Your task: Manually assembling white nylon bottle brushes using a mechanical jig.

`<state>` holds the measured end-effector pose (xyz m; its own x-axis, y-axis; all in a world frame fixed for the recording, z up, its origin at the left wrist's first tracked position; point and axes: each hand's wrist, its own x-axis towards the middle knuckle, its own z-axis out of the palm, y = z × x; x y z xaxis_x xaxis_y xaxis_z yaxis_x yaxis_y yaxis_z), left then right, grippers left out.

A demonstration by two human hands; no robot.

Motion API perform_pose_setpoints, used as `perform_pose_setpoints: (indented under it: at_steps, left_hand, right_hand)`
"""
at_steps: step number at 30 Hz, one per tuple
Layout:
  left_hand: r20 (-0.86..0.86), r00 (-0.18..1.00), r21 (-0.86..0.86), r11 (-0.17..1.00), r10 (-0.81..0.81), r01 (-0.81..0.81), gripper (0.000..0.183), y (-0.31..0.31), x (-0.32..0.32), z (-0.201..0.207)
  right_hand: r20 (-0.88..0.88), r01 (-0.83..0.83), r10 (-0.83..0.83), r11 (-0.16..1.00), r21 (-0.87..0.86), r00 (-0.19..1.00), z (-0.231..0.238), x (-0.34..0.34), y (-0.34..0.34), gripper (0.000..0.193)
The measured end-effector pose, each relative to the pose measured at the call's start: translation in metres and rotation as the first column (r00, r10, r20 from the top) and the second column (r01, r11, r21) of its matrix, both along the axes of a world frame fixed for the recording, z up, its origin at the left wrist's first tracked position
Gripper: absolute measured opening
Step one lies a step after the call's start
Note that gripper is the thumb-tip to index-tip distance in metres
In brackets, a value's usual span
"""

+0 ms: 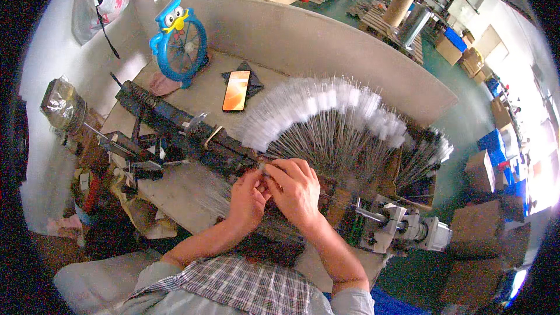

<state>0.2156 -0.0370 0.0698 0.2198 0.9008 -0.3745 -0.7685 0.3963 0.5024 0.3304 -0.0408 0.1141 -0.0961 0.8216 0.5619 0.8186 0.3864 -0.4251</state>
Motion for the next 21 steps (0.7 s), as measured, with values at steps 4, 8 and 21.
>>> perform_pose_setpoints:
  at_steps: [4, 8, 21]
  left_hand:
    - [-0.063, 0.998, 0.038, 0.999, 0.022, -0.02, 0.018, -0.002, 0.003, 0.006]
    - [-0.081, 0.997, 0.031, 1.0, 0.006, -0.004, 0.017, 0.0, 0.003, 0.007]
    - [-0.147, 0.988, 0.102, 0.994, 0.041, -0.026, 0.012, -0.001, 0.007, 0.002]
  right_hand:
    - [0.002, -0.013, 0.013, 1.0, 0.001, 1.0, -0.003, 0.0, 0.001, 0.025]
    - [-0.005, 0.071, -0.071, 0.997, -0.016, 0.997, -0.002, -0.004, -0.002, 0.03]
    - [0.035, 0.137, -0.141, 0.987, 0.085, 0.989, -0.008, 0.006, -0.016, 0.021]
